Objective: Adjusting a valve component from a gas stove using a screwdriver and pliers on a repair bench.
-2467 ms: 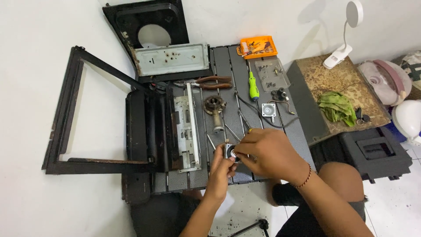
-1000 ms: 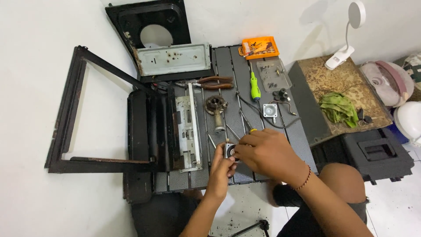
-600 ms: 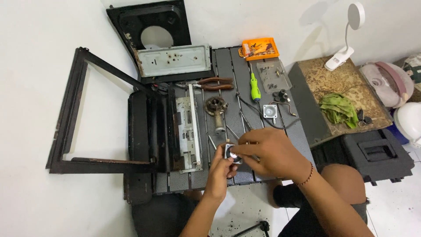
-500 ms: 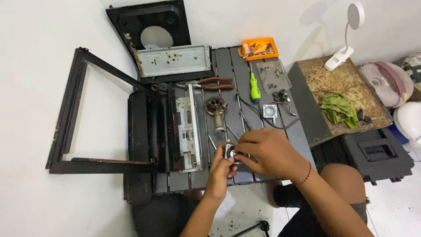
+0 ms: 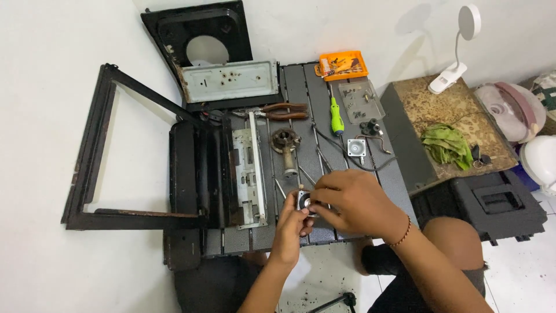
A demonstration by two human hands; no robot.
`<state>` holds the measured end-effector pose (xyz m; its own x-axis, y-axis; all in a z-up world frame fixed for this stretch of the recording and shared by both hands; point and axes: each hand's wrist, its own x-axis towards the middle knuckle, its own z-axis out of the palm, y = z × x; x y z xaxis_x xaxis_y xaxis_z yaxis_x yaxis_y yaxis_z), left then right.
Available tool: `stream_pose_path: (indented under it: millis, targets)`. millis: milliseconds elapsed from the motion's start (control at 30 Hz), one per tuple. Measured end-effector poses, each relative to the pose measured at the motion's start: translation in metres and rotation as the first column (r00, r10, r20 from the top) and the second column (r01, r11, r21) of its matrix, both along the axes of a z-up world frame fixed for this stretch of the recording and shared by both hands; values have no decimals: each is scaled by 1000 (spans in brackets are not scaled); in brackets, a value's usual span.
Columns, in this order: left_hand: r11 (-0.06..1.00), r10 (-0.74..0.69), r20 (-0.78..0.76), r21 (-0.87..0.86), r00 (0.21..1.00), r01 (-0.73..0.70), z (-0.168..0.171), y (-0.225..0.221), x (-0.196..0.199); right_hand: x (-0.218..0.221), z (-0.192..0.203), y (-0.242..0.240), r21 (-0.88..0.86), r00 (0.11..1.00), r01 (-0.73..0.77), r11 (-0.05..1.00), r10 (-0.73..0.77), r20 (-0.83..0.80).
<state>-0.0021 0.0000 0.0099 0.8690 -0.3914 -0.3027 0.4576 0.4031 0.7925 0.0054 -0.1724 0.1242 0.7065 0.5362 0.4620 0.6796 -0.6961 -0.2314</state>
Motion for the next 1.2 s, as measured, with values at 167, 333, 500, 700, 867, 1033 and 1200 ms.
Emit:
stream_pose_path:
  millis: [167, 333, 500, 700, 867, 1033, 1200]
  targets:
    - [1000, 25, -17, 5, 1000, -25, -3, 0, 1, -3, 7, -3, 38, 997, -20, 999, 22, -72]
    - [999, 35, -18, 6, 999, -35, -5, -1, 0, -3, 8, -3, 24, 997, -32, 999, 34, -67]
    - [999, 31, 1, -19, 1000, -31, -5, -1, 0, -3, 11, -3, 1, 999, -26, 1000, 26, -31]
    - [999, 17, 3, 29, 1000, -17, -2, -2, -1, -3, 12, -2, 20, 998, -41, 999, 42, -55]
    - [1000, 6, 10, 22, 1000, -6, 1, -5, -3, -1, -3, -4, -49, 1000, -5, 999, 4, -25]
    - [1000, 17, 6, -11, 1000, -17, -3, -7, -4, -2, 4, -3, -2, 997, -61, 998, 61, -44]
    - [1000, -6, -30, 26, 1000, 7, -1, -7, -5, -3, 2, -7, 13, 995, -58, 998, 59, -77]
